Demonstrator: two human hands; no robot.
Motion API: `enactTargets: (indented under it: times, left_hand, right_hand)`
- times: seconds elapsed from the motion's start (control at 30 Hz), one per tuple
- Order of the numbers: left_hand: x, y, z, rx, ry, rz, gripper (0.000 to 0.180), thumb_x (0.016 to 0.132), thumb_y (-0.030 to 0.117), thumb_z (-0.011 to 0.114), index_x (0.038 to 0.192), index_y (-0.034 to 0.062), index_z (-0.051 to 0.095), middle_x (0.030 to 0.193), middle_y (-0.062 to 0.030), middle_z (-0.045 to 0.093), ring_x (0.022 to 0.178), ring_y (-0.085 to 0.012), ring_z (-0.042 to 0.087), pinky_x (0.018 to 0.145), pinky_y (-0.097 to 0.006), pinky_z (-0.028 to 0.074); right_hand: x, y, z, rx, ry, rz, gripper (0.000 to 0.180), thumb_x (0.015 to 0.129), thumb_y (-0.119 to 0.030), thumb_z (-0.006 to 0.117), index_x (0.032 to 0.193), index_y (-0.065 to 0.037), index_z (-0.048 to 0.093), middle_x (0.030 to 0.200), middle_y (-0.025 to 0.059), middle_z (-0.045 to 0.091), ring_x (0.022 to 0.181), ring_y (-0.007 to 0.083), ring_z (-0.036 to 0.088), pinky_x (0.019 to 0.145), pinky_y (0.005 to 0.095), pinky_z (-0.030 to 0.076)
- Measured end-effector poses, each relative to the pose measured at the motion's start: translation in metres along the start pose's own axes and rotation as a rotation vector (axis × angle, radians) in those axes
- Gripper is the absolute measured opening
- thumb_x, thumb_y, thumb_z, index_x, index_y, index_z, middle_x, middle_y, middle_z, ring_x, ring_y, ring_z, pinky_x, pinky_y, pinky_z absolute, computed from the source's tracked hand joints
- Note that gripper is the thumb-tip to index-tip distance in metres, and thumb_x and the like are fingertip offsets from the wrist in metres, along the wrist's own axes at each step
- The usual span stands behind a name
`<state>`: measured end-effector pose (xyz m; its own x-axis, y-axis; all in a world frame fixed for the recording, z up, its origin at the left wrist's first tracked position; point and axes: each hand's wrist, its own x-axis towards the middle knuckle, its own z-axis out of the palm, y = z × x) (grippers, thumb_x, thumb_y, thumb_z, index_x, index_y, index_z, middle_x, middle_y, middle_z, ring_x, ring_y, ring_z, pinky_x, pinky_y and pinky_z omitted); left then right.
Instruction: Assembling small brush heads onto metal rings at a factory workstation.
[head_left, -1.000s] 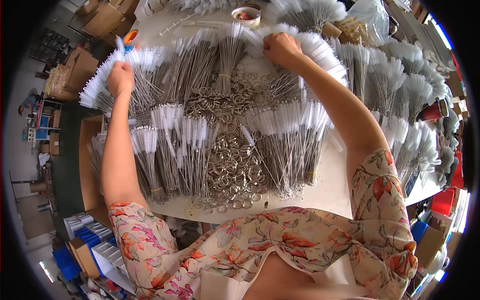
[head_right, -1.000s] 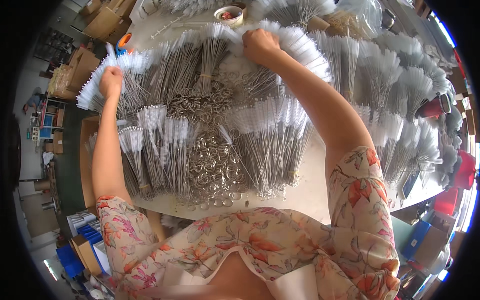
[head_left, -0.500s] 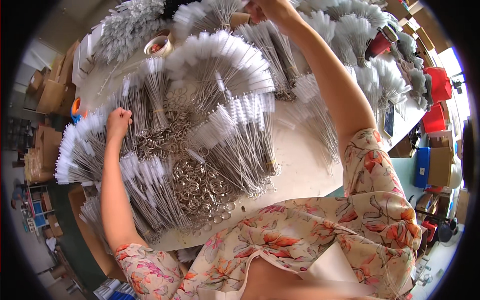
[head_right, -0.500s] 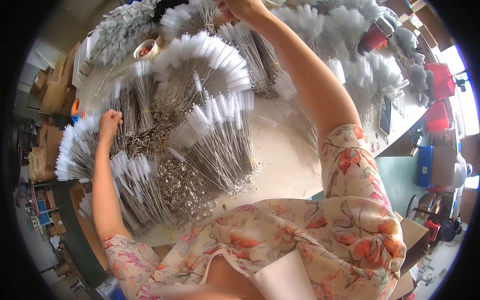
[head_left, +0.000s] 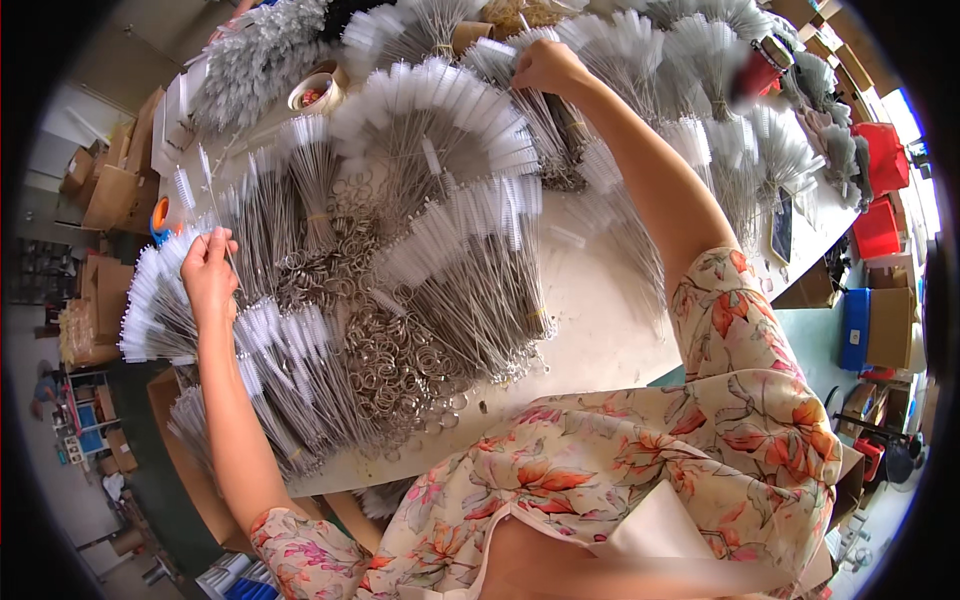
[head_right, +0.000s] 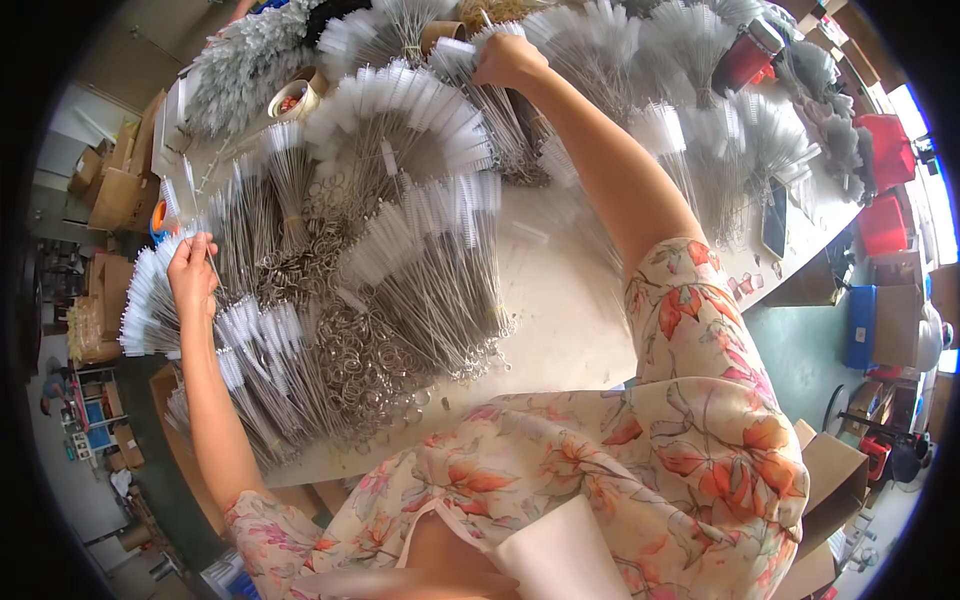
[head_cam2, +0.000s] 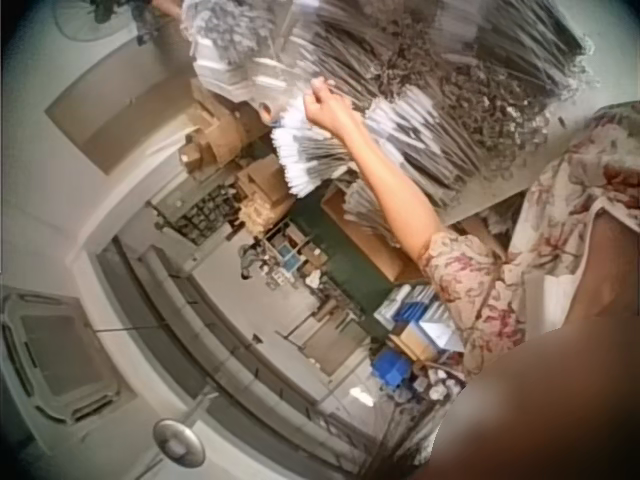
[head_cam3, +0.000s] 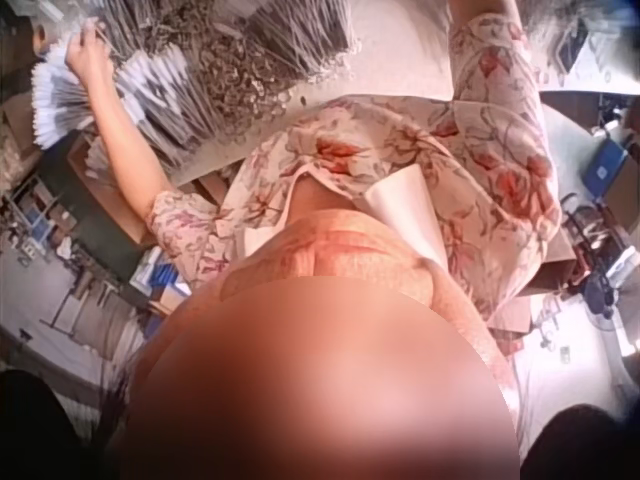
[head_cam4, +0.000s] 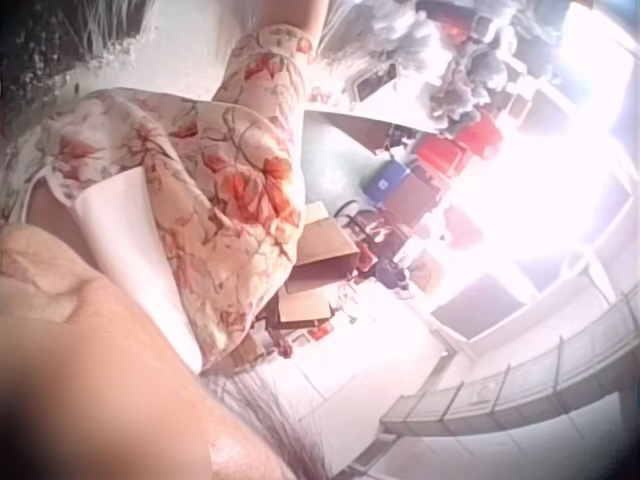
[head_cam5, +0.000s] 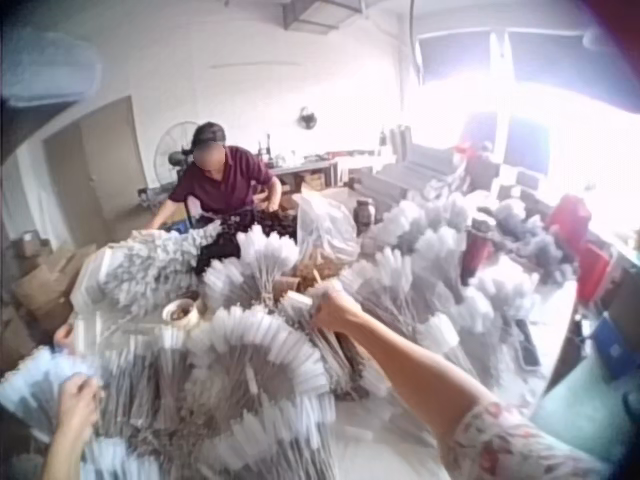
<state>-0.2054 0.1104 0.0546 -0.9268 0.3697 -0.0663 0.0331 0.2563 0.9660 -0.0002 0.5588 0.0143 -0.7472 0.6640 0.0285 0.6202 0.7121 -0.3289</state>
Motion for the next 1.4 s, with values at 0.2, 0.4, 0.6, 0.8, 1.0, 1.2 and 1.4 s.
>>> enactTargets:
  times: [0.2, 0.4, 0.6, 0.8, 1.0, 1.2, 1.4]
  left_hand:
    - [0.036, -0.036, -0.002, 0.142, 0.003, -0.115, 0.014, 0.085, 0.015, 0.057, 0.086, 0.0015, 0.060, 0.078, -0.0078, 0.064, 0.036, -0.0016, 0.027, 0.032, -0.020, 0.019]
    - [0.037, -0.041, 0.001, 0.306, -0.004, -0.109, 0.010, 0.080, 0.012, 0.061, 0.078, 0.0029, 0.060, 0.069, -0.0030, 0.059, 0.037, -0.0029, 0.030, 0.032, -0.021, 0.020]
    - [0.021, -0.026, -0.014, 0.006, 0.010, -0.101, 0.018, 0.083, 0.015, 0.062, 0.093, 0.0017, 0.057, 0.071, 0.0012, 0.049, 0.040, -0.0021, 0.028, 0.033, -0.020, 0.019]
    - [-0.052, 0.016, -0.016, -0.124, -0.065, 0.085, 0.027, 0.091, 0.017, 0.050, 0.112, 0.0007, 0.055, 0.075, 0.0019, 0.046, 0.047, 0.0008, 0.030, 0.036, -0.016, 0.020]
    - [-0.120, 0.021, -0.017, -0.193, -0.079, -0.073, 0.025, 0.092, 0.020, 0.049, 0.103, -0.0010, 0.057, 0.068, 0.0030, 0.043, 0.047, 0.0007, 0.029, 0.036, -0.015, 0.019]
    - [-0.149, 0.000, -0.001, -0.316, -0.131, -0.163, 0.026, 0.092, 0.021, 0.050, 0.093, -0.0030, 0.059, 0.068, 0.0010, 0.046, 0.049, -0.0012, 0.034, 0.038, -0.015, 0.025]
    - [-0.162, 0.007, 0.022, -0.282, -0.178, -0.006, 0.026, 0.091, 0.019, 0.050, 0.096, -0.0036, 0.061, 0.068, 0.0018, 0.046, 0.051, -0.0025, 0.035, 0.041, -0.017, 0.026]
  right_hand:
    - [-0.008, -0.017, 0.005, -0.010, -0.006, -0.043, 0.028, 0.064, -0.035, 0.071, 0.081, -0.014, 0.071, 0.080, 0.0079, 0.067, 0.077, 0.0252, 0.063, 0.071, 0.0357, 0.050]
    - [-0.009, -0.002, -0.008, 0.162, -0.105, -0.128, 0.025, 0.064, -0.031, 0.071, 0.079, -0.011, 0.070, 0.078, 0.0101, 0.066, 0.076, 0.0252, 0.062, 0.070, 0.0354, 0.050]
    - [-0.007, -0.009, 0.000, 0.194, 0.143, -0.108, 0.021, 0.074, -0.026, 0.062, 0.076, -0.005, 0.066, 0.082, 0.0122, 0.066, 0.076, 0.0239, 0.062, 0.064, 0.0348, 0.050]
    - [0.043, 0.061, -0.066, 0.530, 0.407, -0.239, 0.024, 0.083, -0.025, 0.053, 0.080, -0.003, 0.062, 0.069, 0.0083, 0.060, 0.060, 0.0191, 0.058, 0.056, 0.0325, 0.048]
    - [0.032, 0.137, -0.073, -0.081, 0.249, 0.197, 0.031, 0.070, -0.038, 0.066, 0.082, -0.009, 0.068, 0.083, 0.0102, 0.066, 0.079, 0.0246, 0.064, 0.071, 0.0378, 0.051]
    - [0.016, 0.135, -0.064, -0.144, -0.040, 0.303, 0.040, 0.064, -0.036, 0.068, 0.097, -0.012, 0.066, 0.101, 0.0104, 0.063, 0.099, 0.0287, 0.059, 0.083, 0.0400, 0.046]
    - [-0.016, 0.082, -0.121, 0.094, 0.560, -0.104, 0.026, 0.086, -0.031, 0.049, 0.087, -0.009, 0.064, 0.084, 0.0115, 0.065, 0.078, 0.0268, 0.063, 0.072, 0.0402, 0.049]
